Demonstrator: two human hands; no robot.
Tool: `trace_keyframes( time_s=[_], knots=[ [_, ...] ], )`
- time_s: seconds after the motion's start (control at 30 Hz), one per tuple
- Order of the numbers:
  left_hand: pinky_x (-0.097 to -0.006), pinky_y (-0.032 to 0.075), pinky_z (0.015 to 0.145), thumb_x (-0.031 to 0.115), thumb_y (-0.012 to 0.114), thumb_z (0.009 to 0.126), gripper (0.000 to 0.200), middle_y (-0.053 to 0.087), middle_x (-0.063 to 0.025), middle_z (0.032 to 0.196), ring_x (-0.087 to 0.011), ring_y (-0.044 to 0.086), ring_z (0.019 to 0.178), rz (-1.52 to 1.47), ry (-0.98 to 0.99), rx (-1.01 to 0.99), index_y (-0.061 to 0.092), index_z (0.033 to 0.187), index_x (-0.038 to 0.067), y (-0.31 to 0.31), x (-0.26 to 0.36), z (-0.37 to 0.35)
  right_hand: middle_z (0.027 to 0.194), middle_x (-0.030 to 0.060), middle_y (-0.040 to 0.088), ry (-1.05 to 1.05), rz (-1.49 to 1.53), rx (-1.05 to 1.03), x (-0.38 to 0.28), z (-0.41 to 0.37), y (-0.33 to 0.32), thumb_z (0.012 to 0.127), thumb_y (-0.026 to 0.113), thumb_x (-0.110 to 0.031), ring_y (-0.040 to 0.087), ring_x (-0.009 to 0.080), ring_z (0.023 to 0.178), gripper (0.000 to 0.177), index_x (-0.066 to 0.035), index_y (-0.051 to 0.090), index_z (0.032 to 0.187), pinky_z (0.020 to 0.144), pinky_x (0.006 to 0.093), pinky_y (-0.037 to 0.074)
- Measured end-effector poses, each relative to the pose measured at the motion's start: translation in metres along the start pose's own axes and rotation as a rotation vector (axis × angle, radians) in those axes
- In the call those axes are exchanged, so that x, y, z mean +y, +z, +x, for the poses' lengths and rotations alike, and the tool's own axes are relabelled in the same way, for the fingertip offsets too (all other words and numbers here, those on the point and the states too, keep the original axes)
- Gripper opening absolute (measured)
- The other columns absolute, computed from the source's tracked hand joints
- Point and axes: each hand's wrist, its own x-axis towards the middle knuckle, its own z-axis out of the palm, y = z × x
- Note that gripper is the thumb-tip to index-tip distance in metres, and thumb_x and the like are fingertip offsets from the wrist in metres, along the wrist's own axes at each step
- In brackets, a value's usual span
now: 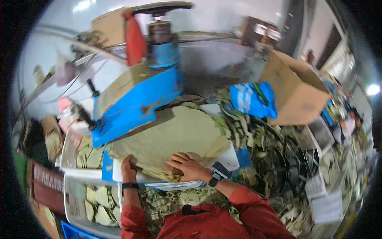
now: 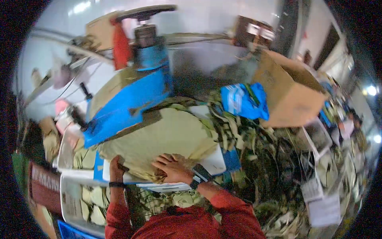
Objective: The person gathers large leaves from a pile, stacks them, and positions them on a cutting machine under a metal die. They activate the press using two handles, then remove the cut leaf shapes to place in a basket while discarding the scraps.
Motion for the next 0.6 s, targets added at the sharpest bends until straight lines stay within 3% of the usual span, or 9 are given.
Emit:
trace_keyframes(
  time_s=[0.03,0.2,0.23,0.3,0.37,0.47,0.53,0.57,0.6],
  knots=[
    [-0.0384,0.048,0.045,0.034,0.054,0.082,0.024,0.056,-0.0025,0.074,-0.0198,0.056,0.065,0.148,0.025,0.071,0.059,0.09,0.012,0.021,0.008,-0.021,0.131,0.0103,0.041,0.008,0.034,0.054,0.007,-0.003,0.002,0.069,0.069,-0.038,0.031,0.029,0.126,0.065,-0.016,0.048,0.126,0.101,0.0484,0.024],
    [-0.0332,0.044,0.05,0.038,0.058,0.081,0.026,0.056,0.0013,0.085,-0.0152,0.054,0.075,0.326,0.077,-0.054,0.059,0.092,0.014,-0.001,0.013,-0.018,0.124,0.0109,0.046,0.253,0.031,0.329,0.07,-0.031,0.017,0.072,0.063,-0.045,0.034,0.0304,0.122,0.053,-0.013,0.056,0.113,0.1,0.0508,0.022],
    [-0.0317,0.043,0.048,0.036,0.056,0.082,0.02,0.053,0.0036,0.078,-0.0125,0.052,0.067,0.348,0.338,0.081,0.057,0.086,0.016,0.026,0.008,-0.037,0.124,0.0117,0.046,0.268,-0.085,0.445,0.065,-0.04,0.015,0.073,0.062,-0.044,0.034,0.0312,0.122,0.049,-0.012,0.057,0.11,0.101,0.0512,0.022],
    [-0.0257,0.044,0.05,0.031,0.053,0.085,0.017,0.059,0.0016,0.081,-0.0112,0.054,0.06,0.304,0.131,-0.134,0.058,0.085,0.015,-0.005,0.019,-0.006,0.123,0.0127,0.046,0.295,-0.225,0.621,0.055,-0.045,0.018,0.074,0.061,-0.042,0.034,0.0323,0.122,0.044,-0.011,0.058,0.105,0.101,0.0517,0.021],
    [-0.0327,0.047,0.06,0.032,0.051,0.087,0.025,0.057,-0.0023,0.086,-0.0152,0.055,0.08,0.383,0.226,0.015,0.058,0.097,0.01,-0.002,0.018,-0.008,0.123,0.0131,0.046,0.29,-0.239,0.751,0.051,-0.047,0.028,0.073,0.06,-0.04,0.034,0.033,0.122,0.043,-0.01,0.057,0.104,0.101,0.0519,0.021],
    [-0.0255,0.039,0.048,0.034,0.05,0.087,0.036,0.058,-0.0041,0.111,-0.014,0.053,0.06,0.984,0.336,-0.554,0.058,0.11,0.008,-0.085,0.033,0.092,0.135,0.0088,0.039,0.458,-0.216,0.619,0.066,-0.075,0.016,0.075,0.062,-0.041,0.027,0.029,0.13,0.048,-0.017,0.053,0.115,0.103,0.0488,0.019],
    [-0.0289,0.05,0.064,0.0,0.056,0.081,0.04,0.058,-0.0106,0.1,-0.0167,0.057,0.079,1.131,0.425,-0.181,0.049,0.12,-0.002,-0.001,0.036,-0.024,0.132,0.008,0.041,0.538,-0.156,0.582,0.094,-0.126,0.008,0.078,0.06,-0.039,0.031,0.029,0.128,0.045,-0.016,0.052,0.115,0.102,0.0492,0.023],
    [-0.0274,0.049,0.057,-0.01,0.051,0.074,0.045,0.058,-0.0117,0.095,-0.0166,0.056,0.07,1.0,0.436,-0.144,0.05,0.119,-0.004,0.024,0.032,-0.05,0.122,0.0105,0.047,0.621,-0.17,0.674,0.101,-0.161,-0.006,0.078,0.06,-0.037,0.041,0.0304,0.117,0.04,-0.012,0.054,0.109,0.097,0.0441,0.032],
    [-0.0283,0.05,0.057,-0.002,0.055,0.078,0.042,0.058,-0.0121,0.096,-0.0176,0.056,0.068,1.075,0.554,-0.236,0.05,0.119,-0.003,-0.009,0.029,-0.018,0.113,0.0111,0.049,0.684,-0.186,0.72,0.114,-0.199,-0.017,0.08,0.058,-0.034,0.044,0.0293,0.108,0.034,-0.011,0.055,0.104,0.091,0.0417,0.035]
  ],
)
